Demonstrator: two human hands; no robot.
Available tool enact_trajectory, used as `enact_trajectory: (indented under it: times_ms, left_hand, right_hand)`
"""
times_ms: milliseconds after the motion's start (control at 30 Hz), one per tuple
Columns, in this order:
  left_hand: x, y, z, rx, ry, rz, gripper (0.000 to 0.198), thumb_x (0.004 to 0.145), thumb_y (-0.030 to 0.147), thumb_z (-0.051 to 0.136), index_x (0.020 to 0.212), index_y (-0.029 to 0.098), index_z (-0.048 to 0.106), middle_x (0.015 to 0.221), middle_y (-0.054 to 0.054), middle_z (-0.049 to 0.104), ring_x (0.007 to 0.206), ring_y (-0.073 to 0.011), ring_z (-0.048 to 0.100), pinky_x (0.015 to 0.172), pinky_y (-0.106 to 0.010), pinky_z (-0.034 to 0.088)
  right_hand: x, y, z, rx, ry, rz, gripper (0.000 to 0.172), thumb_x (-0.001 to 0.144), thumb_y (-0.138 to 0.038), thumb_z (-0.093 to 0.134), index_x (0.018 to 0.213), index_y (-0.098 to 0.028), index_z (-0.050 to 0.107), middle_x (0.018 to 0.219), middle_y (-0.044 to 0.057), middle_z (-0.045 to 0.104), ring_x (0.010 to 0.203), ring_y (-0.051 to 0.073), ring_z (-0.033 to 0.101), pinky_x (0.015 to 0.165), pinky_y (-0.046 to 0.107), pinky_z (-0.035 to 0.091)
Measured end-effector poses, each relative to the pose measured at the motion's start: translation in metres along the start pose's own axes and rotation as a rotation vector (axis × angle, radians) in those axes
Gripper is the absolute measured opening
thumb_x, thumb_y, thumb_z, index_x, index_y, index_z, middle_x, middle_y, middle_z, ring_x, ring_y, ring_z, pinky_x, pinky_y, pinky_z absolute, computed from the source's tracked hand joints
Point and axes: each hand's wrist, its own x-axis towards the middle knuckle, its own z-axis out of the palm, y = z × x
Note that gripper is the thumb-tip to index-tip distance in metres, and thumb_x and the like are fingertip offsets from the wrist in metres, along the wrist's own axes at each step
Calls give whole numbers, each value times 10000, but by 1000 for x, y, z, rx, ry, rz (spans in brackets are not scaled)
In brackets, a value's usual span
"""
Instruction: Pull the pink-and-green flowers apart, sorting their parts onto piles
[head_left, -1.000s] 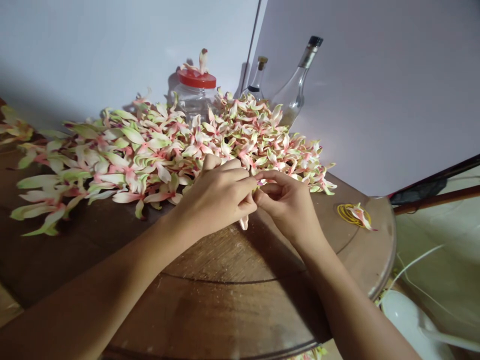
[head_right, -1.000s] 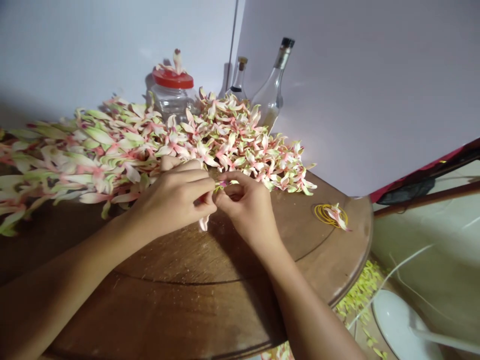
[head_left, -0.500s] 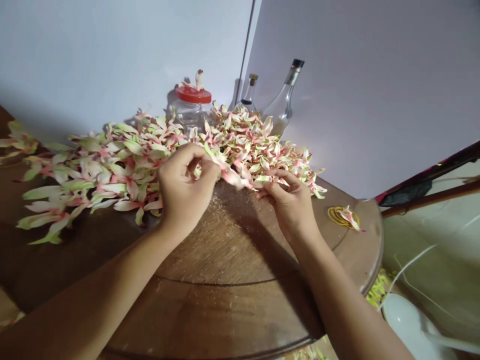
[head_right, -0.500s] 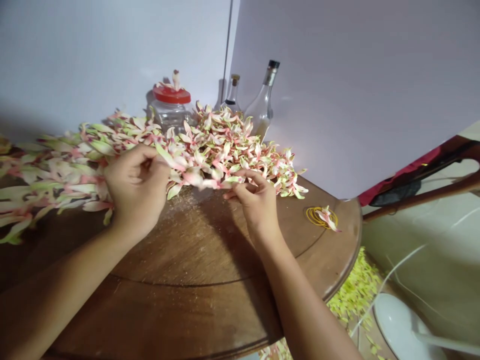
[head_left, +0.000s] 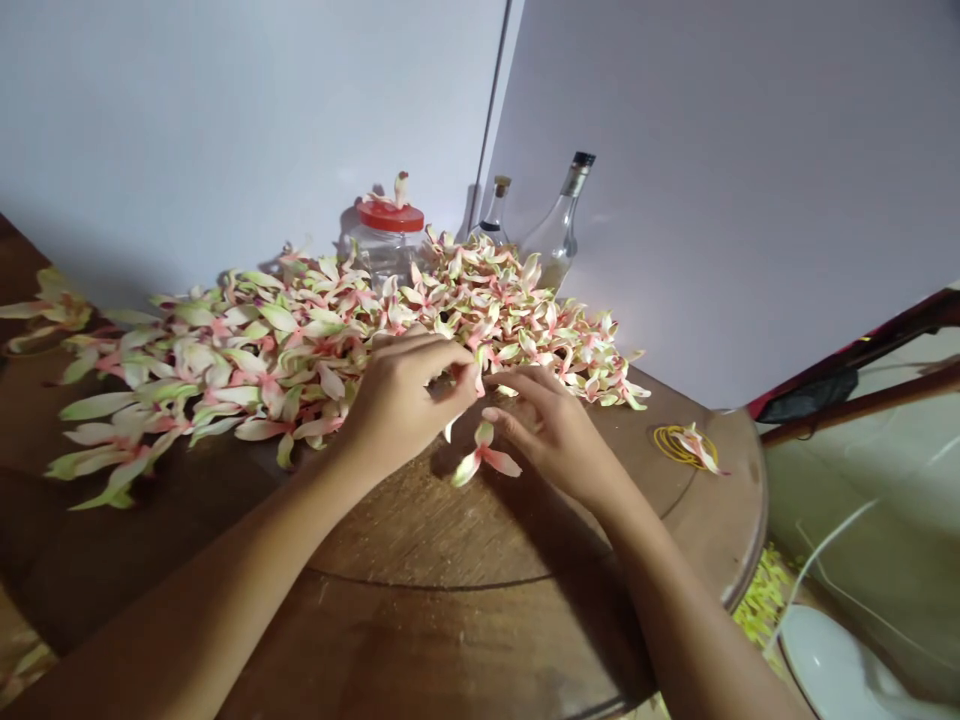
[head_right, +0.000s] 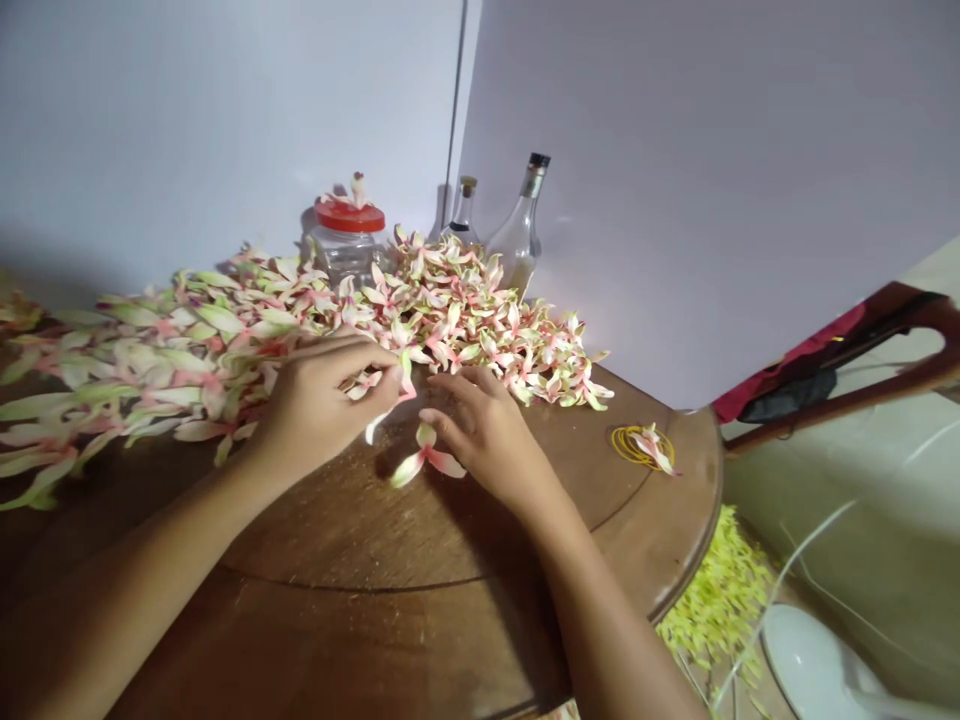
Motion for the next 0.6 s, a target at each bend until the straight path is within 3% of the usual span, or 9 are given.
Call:
enact_trajectory:
  times_ms: [100,167,300,467,600]
  left_hand:
    - [-3,5,5,45,-27,45,157,912,99,551,794,169,629,771,-1,673,752,-133,590,759,-307,453]
    - [-5,6,7,36,-53,56,132,921,107,558,836,171,637,807,-8,682,787,-143,588,771,-310,450]
    - [-8,7,10,-11,-100,63,120,947,120,550,892,173,642,861,-18,692,836,-153,590,793,-314,450]
    - [-7,8,10,17,-135,57,138,950,129,546,860,177,640,840,-14,684,826,-149,592,775,-308,453]
    - [-6,12,9,21,41,-83,156,848,60,570,750,180,586,741,7,640,713,-129,565,675,-288,438]
  right_hand:
    - [-1,-8,-1,-11,90,-65,220,958,-402,616,1059,-228,706,1041,72,687,935,195,617,824,338,472]
    - [-2,-11,-1,16,87,-78,192,962,-393,618,1004,-223,696,940,43,688,825,167,605,759,309,460]
    - [-2,-12,-2,-3,78,-133,131,977,-323,606,962,-210,673,867,21,664,790,147,589,726,287,433]
    - [-2,-12,-2,-103,70,-162,207,1012,-260,509,847,-195,616,796,23,596,740,143,538,676,285,395]
    - [-4,-10,-2,-115,174,-90,205,957,-257,569,770,-195,624,690,-5,559,640,127,481,595,281,332]
